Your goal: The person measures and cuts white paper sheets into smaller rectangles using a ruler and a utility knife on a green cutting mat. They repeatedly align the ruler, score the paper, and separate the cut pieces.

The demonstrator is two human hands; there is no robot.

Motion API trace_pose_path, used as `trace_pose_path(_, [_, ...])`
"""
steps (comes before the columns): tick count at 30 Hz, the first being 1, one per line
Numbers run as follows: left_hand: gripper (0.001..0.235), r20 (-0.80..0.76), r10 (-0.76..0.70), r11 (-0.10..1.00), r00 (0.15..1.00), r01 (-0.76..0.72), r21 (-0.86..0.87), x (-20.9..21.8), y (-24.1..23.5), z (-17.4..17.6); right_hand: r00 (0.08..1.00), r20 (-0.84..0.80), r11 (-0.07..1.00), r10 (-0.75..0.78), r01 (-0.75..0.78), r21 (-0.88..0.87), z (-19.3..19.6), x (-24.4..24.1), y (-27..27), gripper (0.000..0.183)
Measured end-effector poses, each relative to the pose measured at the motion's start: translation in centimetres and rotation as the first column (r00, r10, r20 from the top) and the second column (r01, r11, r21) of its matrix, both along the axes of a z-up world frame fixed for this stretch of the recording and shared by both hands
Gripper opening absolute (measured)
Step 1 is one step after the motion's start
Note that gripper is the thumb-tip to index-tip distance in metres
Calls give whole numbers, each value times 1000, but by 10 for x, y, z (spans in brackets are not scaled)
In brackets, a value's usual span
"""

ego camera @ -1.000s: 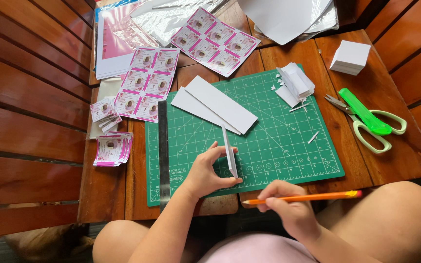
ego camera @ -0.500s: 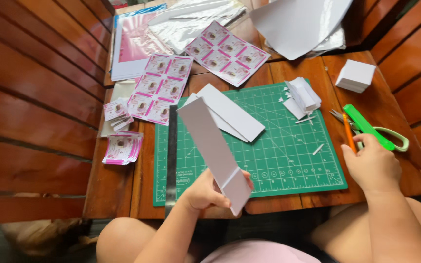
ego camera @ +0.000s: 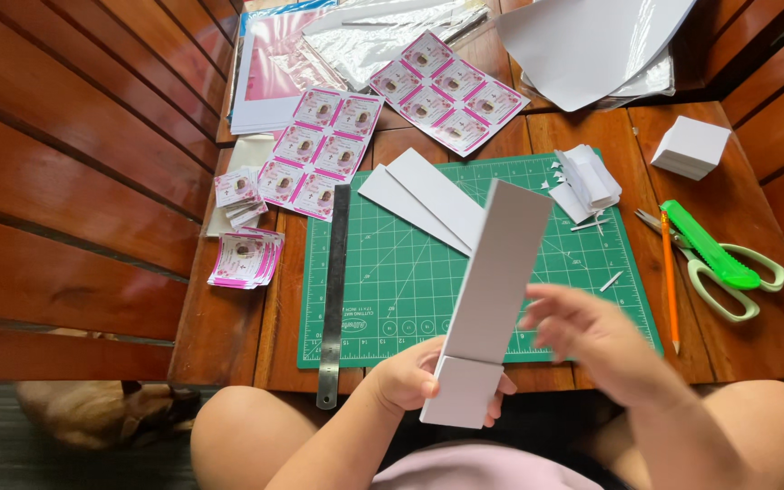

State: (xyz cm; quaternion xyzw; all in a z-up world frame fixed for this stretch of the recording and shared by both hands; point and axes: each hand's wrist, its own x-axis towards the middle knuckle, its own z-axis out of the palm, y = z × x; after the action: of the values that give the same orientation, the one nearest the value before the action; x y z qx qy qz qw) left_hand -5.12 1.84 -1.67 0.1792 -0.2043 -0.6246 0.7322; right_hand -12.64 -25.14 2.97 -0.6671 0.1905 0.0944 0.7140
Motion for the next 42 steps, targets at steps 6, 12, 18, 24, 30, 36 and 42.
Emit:
trace_pose_path(6, [92,-31,-113,991,993,115,67,-7,12,8,958,276,943,-82,-15,333,-19,2,30,15])
trace_pose_path(12, [27,631,-136,718,764,-363,594,17,58,79,892,37,845,-451,414,338,-53,9,-3,17])
trace_pose_path(18, [82,671,-626,-57,397,-882,468,42,62,108,875,-256,889,-411,447,102,-17,13,42,20])
trace_pose_path(24, [88,681,-732,88,10,-990,110,59,65,32,926,-232,934,-298,333,126,-23,14,44,30])
trace_pose_path(30, [99,784,-619,27,50,-996,84,53,59,53,949,-300,931,-99,-19,-365,4,16,9,39])
trace_pose_path(36, [88,692,-663,-171,287,-957,234,51,94,23,975,165,407,151,91,-909,-31,57,-1,33])
trace_pose_path(42, [23,663,-642,-237,384,-923,305,50,98,18,957,9,272,290,-74,-959,-46,129,46,81])
